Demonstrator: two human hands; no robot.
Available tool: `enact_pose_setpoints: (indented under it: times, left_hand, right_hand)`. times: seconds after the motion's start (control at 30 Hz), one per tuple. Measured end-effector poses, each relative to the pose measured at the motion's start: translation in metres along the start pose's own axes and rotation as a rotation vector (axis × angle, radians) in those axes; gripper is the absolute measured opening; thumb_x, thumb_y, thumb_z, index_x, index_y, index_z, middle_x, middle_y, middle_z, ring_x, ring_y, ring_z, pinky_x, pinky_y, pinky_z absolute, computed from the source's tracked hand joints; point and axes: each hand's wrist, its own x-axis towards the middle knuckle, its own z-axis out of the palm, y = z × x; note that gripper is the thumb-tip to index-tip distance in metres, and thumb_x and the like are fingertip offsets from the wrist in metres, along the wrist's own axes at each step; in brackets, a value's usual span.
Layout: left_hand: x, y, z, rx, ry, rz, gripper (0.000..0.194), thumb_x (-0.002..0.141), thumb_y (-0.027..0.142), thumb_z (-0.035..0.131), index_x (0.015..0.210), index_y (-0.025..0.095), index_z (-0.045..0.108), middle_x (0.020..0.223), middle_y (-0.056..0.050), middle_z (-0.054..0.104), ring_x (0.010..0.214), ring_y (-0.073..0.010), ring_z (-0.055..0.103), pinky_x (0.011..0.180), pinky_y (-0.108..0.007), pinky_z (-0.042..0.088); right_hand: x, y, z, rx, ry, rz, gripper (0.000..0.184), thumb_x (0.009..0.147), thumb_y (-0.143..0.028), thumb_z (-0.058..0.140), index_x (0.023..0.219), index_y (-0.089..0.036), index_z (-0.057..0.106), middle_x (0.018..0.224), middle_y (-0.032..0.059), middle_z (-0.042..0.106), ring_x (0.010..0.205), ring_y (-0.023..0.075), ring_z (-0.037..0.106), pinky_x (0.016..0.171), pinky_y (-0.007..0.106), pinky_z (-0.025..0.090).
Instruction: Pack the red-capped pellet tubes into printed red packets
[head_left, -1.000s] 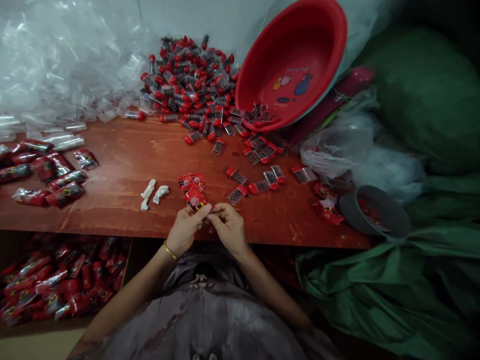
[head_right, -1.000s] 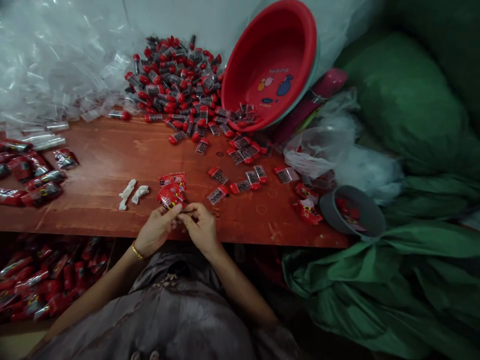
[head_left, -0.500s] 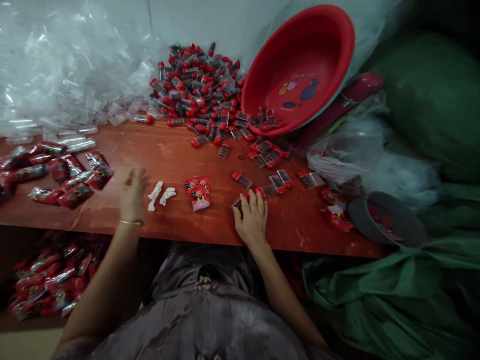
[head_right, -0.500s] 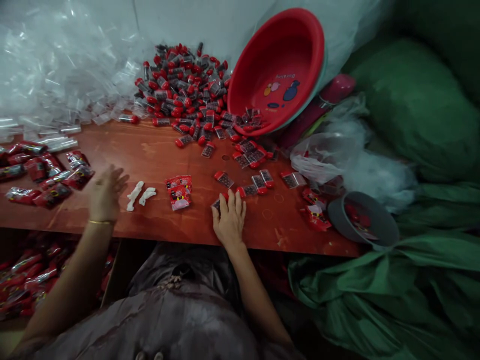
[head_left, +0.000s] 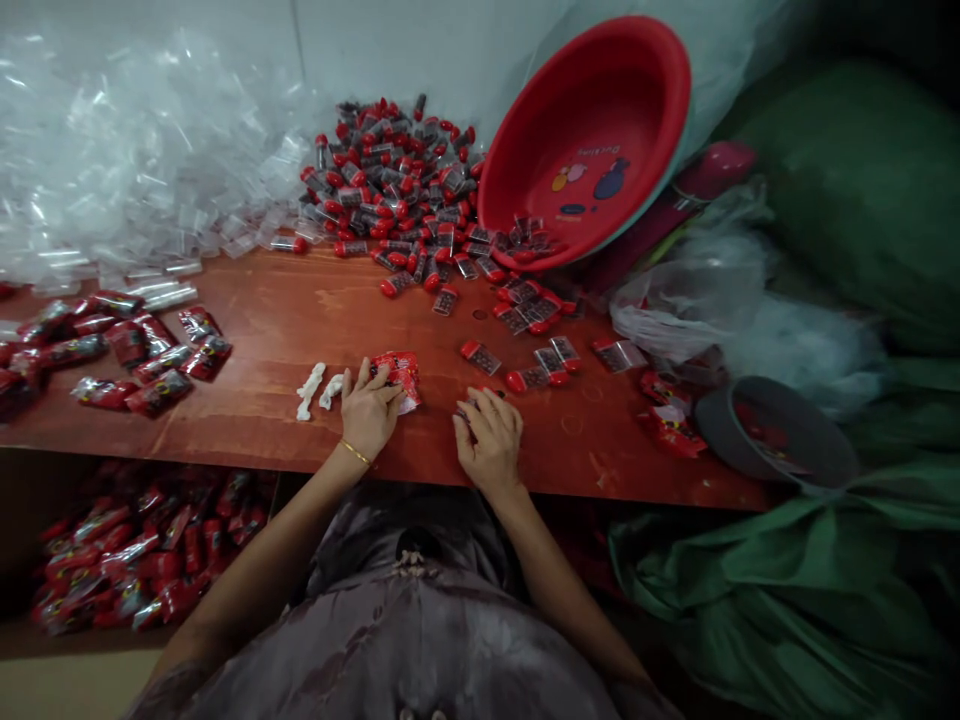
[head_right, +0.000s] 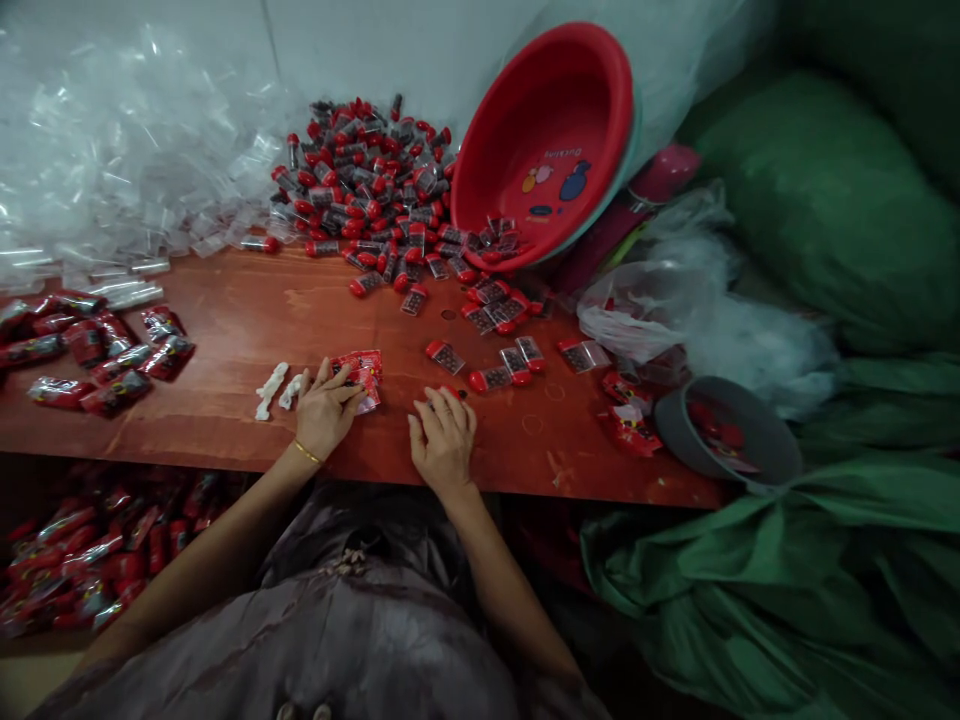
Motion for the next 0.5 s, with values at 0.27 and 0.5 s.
enact_pose_setpoints:
  times: [0.27, 0.5]
  left_hand:
    - [-0.005, -0.001, 0.002, -0.017, 0.003, -0.074, 0.04, 0.09, 0.031, 0.038, 0.12, 0.018, 0.061, 0.137, -0.014, 0.051, 0.136, -0.0328, 0.033, 0.108, -0.056, 0.021]
    - [-0.013, -0.003, 0.003, -0.064, 0.034, -0.097, 0.049, 0.089, 0.034, 0.041, 0.133, 0.013, 0.047, 0.139, -0.017, 0.048, 0.137, -0.0336, 0.03, 0.11, -0.054, 0.018]
  right_hand:
    - [0.041, -0.048, 0.018, 0.017, -0.348, 0.105, 0.035, 0.09, -0.046, 0.048, 0.102, -0.018, 0.065, 0.099, 0.0105, 0.069, 0.088, 0.0242, 0.058, 0.076, 0.034, 0.039]
    - [0.057, -0.043, 0.032, 0.074, -0.411, 0.212, 0.029, 0.093, -0.032, 0.044, 0.085, -0.019, 0.068, 0.086, 0.0079, 0.07, 0.074, 0.0187, 0.062, 0.065, 0.027, 0.038]
